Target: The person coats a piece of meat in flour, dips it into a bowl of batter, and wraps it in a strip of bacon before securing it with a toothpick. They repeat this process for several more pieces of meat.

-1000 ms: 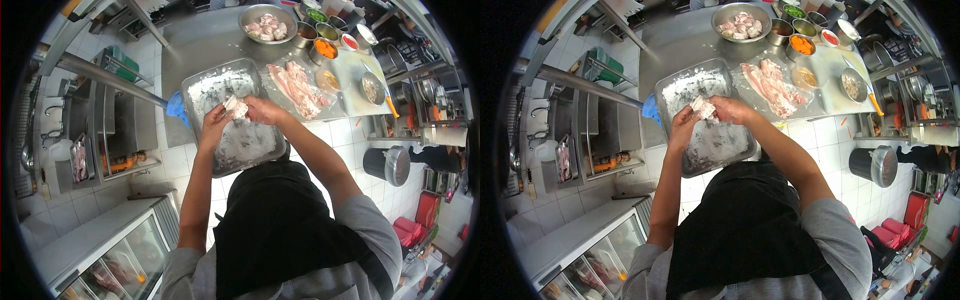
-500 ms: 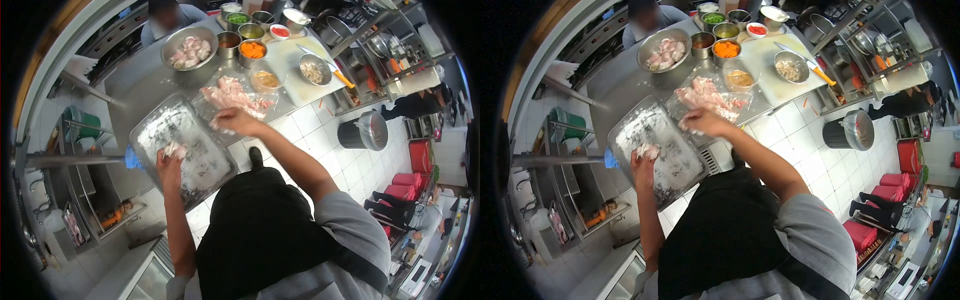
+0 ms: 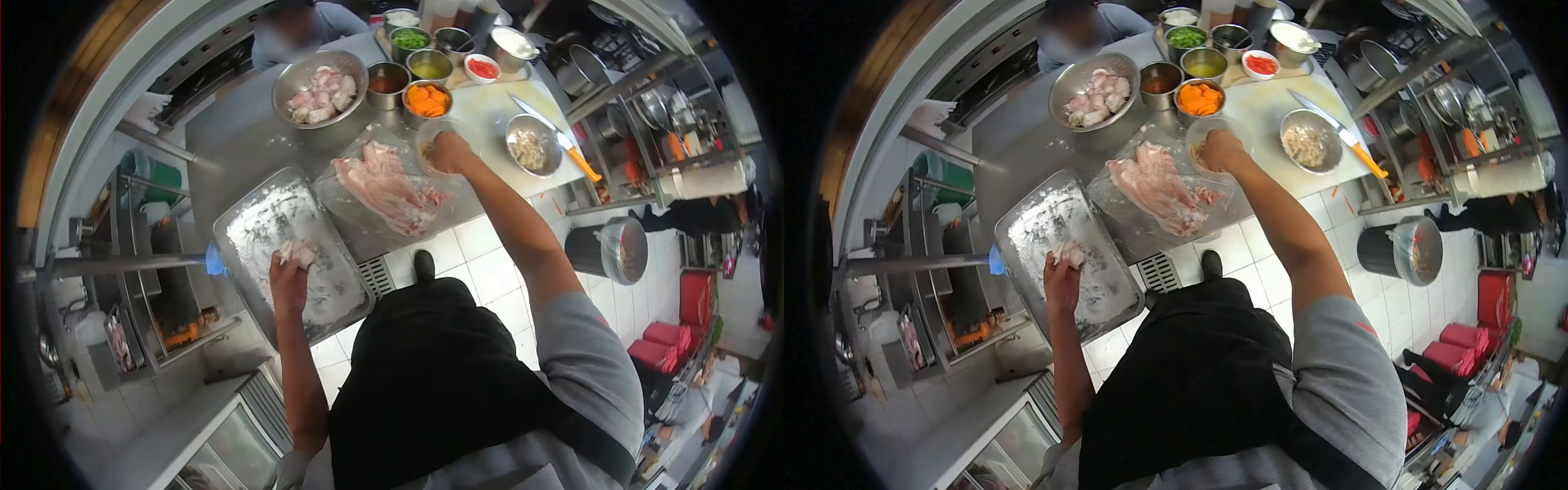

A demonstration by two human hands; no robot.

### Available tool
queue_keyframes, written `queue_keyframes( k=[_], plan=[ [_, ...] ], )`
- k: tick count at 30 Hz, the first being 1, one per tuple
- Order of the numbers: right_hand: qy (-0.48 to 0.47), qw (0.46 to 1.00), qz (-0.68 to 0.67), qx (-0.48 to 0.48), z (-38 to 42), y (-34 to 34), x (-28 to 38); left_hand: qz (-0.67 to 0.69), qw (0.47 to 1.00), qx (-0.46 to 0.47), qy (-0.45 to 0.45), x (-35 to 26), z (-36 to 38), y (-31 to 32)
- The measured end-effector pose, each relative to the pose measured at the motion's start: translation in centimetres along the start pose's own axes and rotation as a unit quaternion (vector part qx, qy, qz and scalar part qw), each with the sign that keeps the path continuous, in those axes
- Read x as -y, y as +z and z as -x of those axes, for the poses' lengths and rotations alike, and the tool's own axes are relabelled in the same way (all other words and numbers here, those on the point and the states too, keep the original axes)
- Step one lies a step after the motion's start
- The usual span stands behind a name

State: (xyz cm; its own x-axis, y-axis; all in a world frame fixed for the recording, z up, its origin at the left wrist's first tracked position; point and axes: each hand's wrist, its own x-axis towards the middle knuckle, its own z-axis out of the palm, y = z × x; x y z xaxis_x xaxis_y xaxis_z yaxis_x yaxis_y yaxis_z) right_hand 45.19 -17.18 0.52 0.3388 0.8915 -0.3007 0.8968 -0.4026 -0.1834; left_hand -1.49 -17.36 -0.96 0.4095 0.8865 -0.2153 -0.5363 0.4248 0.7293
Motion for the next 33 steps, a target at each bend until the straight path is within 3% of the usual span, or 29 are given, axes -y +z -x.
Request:
queue_keyframes(
  k=[8,11,13,17,19,20,26,28,29,31,33],
  plan=[
    [-0.080,0.996,-0.009,-0.041,0.2,-0.6,-2.2,-0.042,0.999,0.010,0.010,-0.4,0.5,3.0],
    [-0.091,0.985,-0.111,-0.092,1.2,-0.1,-2.9,-0.022,0.999,0.029,0.003,-1.0,0.3,3.2],
    [-0.111,0.936,-0.282,-0.178,2.2,0.2,-2.7,-0.023,0.997,0.070,0.023,-1.3,0.4,2.7],
    [-0.125,0.893,-0.371,-0.222,4.4,-0.8,-1.0,-0.040,0.997,0.045,0.038,-1.5,0.1,1.9],
    [-0.128,0.822,-0.485,-0.270,6.8,-2.2,1.0,-0.060,0.998,-0.016,0.024,-2.5,0.2,2.9],
    [-0.131,0.822,-0.485,-0.268,8.3,-3.0,2.7,-0.064,0.997,0.029,0.028,-2.5,-0.2,2.0],
    [-0.244,0.755,-0.592,-0.141,16.9,-1.1,18.5,-0.032,0.999,0.007,0.037,-3.7,1.4,2.1],
    [-0.287,0.737,-0.596,-0.140,17.8,0.5,22.8,-0.031,0.999,-0.001,0.037,-3.9,1.9,1.5],
    [-0.288,0.737,-0.595,-0.139,18.3,0.9,24.1,-0.031,0.999,-0.007,0.036,-4.0,2.2,1.3],
    [-0.289,0.807,-0.497,-0.138,18.9,1.1,26.3,-0.022,0.999,-0.015,0.045,-4.6,2.9,1.7],
    [-0.309,0.798,-0.486,-0.176,19.4,1.4,27.8,-0.011,0.998,-0.028,0.050,-4.7,3.7,1.6]
  ],
)
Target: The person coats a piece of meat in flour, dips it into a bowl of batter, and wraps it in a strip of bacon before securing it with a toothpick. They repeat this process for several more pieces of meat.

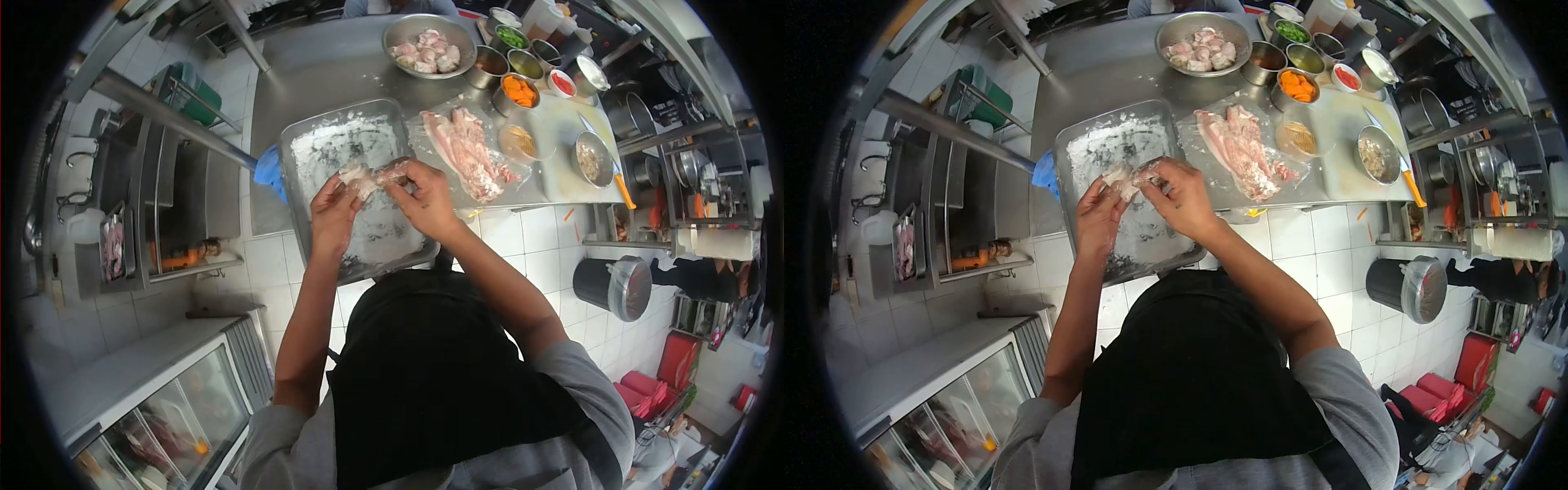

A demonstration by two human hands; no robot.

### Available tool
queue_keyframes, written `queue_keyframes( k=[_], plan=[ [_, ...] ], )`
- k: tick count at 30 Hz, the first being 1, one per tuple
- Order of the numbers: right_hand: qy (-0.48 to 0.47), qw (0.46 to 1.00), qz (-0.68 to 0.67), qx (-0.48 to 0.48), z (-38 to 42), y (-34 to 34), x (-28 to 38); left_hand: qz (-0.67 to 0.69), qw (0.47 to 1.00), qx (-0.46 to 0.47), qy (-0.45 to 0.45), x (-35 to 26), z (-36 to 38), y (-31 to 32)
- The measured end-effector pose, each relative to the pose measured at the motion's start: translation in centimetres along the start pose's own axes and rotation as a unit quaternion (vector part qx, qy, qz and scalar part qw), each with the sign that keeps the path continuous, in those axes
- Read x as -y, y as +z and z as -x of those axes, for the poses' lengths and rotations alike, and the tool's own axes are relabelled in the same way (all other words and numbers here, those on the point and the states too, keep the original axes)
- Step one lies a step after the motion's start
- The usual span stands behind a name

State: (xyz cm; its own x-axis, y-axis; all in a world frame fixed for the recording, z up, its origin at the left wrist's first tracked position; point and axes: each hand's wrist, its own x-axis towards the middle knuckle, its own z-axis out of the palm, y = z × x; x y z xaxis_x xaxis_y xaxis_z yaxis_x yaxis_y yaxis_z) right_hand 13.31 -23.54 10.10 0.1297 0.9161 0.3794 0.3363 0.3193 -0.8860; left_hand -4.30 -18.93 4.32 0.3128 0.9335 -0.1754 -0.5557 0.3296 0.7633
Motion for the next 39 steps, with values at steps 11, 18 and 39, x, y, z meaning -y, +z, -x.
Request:
queue_keyframes(
  k=[11,18,39],
  plan=[
    [-0.099,0.991,0.086,-0.006,1.2,3.5,-0.2,-0.100,0.994,-0.026,0.045,-1.2,1.7,-0.3],
    [-0.099,0.990,0.102,-0.025,1.4,3.6,-0.1,-0.218,0.972,-0.008,0.085,-1.8,2.1,0.6],
    [-0.027,0.997,0.070,0.003,1.0,0.4,-1.1,-0.333,0.928,-0.082,0.144,0.2,1.5,3.5]
  ],
)
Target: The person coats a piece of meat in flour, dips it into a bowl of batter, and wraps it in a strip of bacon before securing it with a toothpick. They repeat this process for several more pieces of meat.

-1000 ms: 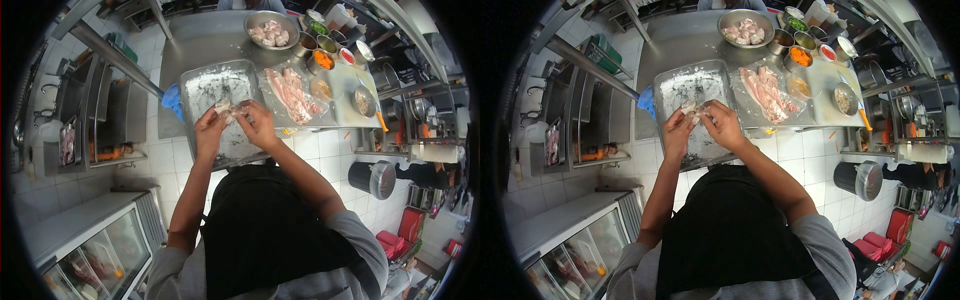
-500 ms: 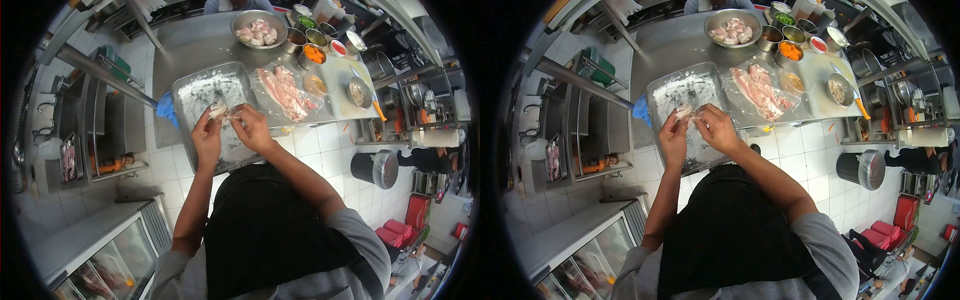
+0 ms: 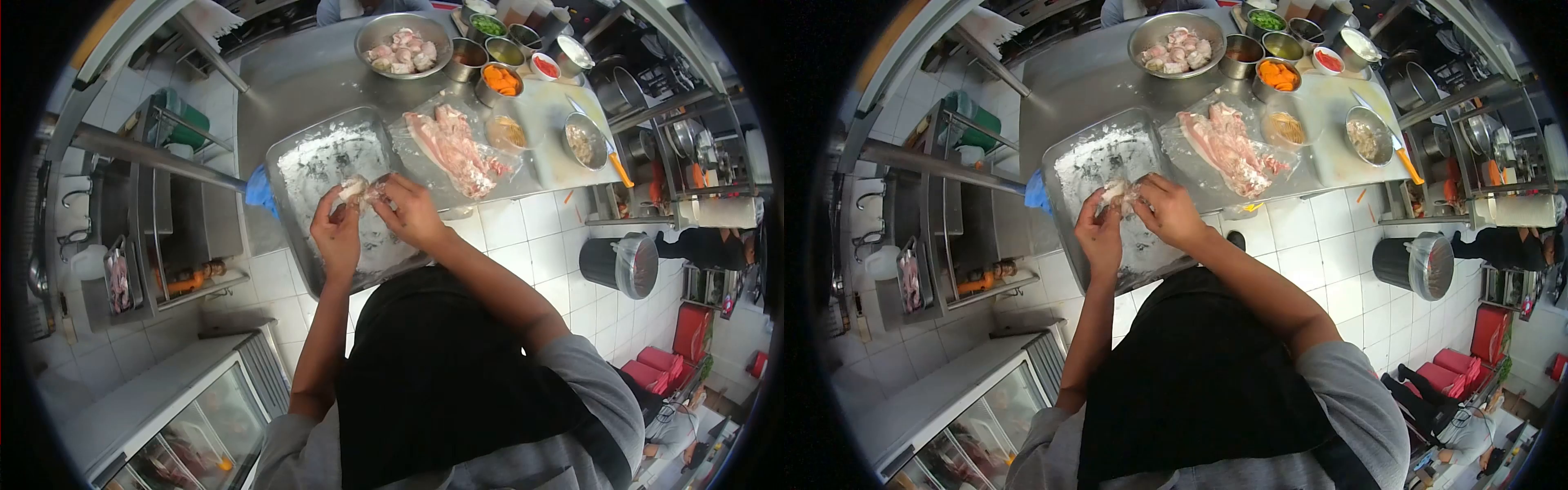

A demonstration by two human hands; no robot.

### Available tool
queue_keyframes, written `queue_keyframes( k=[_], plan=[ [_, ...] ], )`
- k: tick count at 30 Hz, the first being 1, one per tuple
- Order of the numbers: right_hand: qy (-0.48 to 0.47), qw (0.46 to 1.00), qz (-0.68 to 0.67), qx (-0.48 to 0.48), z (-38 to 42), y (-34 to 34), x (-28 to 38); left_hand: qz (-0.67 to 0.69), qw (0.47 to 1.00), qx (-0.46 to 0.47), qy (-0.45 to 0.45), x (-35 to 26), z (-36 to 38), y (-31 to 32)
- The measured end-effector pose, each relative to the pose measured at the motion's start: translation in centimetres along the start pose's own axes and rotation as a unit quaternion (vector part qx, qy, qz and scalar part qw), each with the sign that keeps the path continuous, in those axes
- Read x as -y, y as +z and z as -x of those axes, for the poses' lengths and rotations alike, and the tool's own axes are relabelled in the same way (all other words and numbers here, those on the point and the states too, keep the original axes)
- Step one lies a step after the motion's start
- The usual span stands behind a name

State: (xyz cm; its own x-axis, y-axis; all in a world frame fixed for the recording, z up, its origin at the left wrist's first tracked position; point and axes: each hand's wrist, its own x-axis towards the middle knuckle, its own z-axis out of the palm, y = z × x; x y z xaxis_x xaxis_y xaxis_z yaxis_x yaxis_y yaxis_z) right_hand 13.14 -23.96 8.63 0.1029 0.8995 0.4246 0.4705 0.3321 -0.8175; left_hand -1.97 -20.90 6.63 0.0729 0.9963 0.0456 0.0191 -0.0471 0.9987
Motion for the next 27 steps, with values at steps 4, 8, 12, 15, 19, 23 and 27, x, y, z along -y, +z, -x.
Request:
queue_keyframes(
  k=[4,8,12,15,19,23,27],
  plan=[
    [-0.074,0.995,0.047,-0.042,0.2,-0.3,-1.5,0.024,0.999,0.010,0.027,-0.5,-0.1,1.3],
    [-0.080,0.993,0.066,-0.049,0.1,-1.4,-2.0,0.032,0.999,0.014,0.021,-0.3,0.0,2.8],
    [-0.074,0.991,0.105,-0.047,0.3,-2.7,-3.1,0.035,0.998,0.041,0.041,1.8,-0.5,3.7],
    [-0.060,0.993,0.097,-0.037,0.3,-3.4,-4.4,0.016,0.998,0.051,0.013,2.5,-0.9,4.5],
    [0.011,0.998,0.039,-0.045,0.1,-5.5,-4.6,-0.003,0.996,0.058,0.070,3.2,-3.7,5.9],
    [0.117,0.992,-0.032,-0.043,1.3,-9.6,-6.3,0.021,0.994,0.045,0.095,0.0,-10.2,8.7],
    [0.185,0.975,-0.069,-0.104,4.0,-14.8,-9.8,-0.036,0.975,0.050,0.213,1.7,-21.7,11.9]
  ],
)
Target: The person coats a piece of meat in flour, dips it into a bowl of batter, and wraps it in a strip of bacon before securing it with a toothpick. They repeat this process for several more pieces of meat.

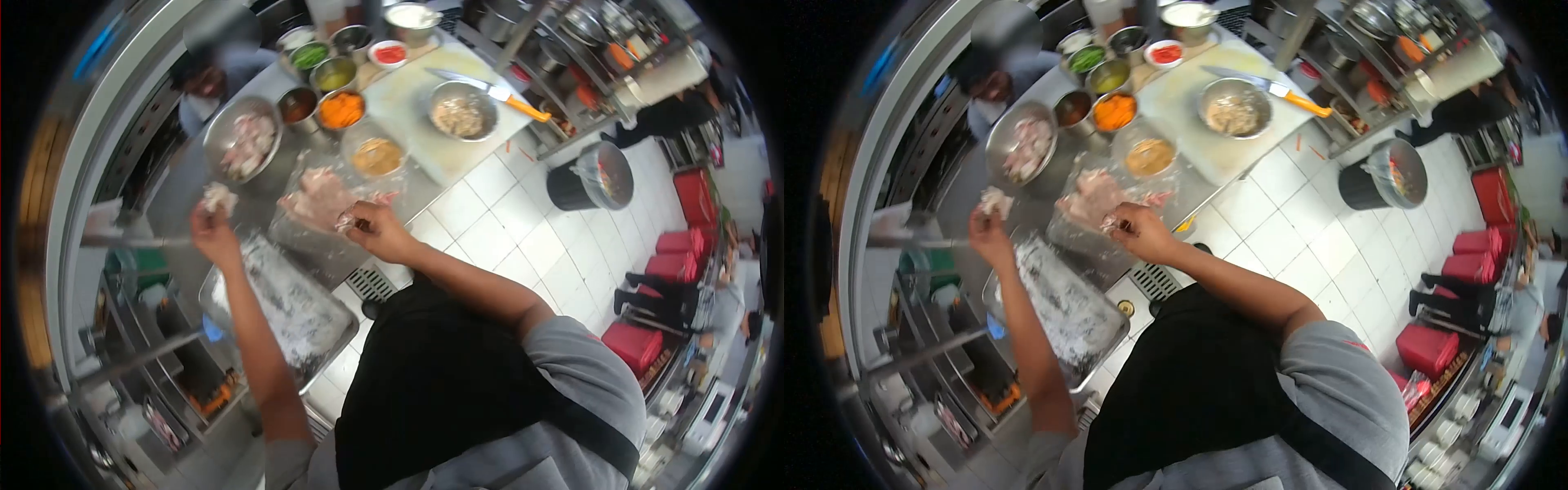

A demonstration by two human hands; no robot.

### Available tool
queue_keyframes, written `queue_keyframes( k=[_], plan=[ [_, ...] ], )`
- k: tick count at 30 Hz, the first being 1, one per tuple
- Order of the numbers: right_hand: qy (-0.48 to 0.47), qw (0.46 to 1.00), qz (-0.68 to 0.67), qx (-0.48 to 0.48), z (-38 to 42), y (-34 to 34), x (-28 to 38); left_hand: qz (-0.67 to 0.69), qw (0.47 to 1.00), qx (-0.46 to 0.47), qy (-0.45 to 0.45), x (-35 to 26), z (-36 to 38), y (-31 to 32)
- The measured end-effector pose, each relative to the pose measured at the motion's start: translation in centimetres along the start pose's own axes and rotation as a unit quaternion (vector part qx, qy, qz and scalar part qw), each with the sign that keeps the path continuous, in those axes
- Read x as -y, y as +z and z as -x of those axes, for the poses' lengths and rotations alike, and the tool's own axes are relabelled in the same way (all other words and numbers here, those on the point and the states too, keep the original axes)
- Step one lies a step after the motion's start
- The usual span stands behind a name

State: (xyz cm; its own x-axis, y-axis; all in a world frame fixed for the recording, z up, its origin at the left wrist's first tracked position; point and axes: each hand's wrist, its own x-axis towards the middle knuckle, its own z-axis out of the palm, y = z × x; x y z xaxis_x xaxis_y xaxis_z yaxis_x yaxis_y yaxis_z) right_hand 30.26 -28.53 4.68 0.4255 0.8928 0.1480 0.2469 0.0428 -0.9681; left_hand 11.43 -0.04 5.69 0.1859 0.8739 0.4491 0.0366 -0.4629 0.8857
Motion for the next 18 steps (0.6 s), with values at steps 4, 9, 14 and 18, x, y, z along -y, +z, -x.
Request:
queue_keyframes(
  k=[4,9,14,18],
  plan=[
    [0.053,0.996,-0.014,-0.073,0.2,-10.0,0.2,-0.052,0.997,0.042,0.030,1.8,-6.9,4.6],
    [0.070,0.979,0.018,-0.190,-0.6,-21.7,-3.8,-0.184,0.976,0.080,0.081,-0.6,-4.8,10.6],
    [0.073,0.973,0.124,-0.179,-2.2,-26.7,-5.3,-0.039,0.976,0.194,-0.094,-4.7,5.3,15.0],
    [0.012,0.998,0.049,-0.032,-2.5,-21.2,-3.0,-0.227,0.921,0.318,0.008,-5.9,10.3,13.7]
  ],
)
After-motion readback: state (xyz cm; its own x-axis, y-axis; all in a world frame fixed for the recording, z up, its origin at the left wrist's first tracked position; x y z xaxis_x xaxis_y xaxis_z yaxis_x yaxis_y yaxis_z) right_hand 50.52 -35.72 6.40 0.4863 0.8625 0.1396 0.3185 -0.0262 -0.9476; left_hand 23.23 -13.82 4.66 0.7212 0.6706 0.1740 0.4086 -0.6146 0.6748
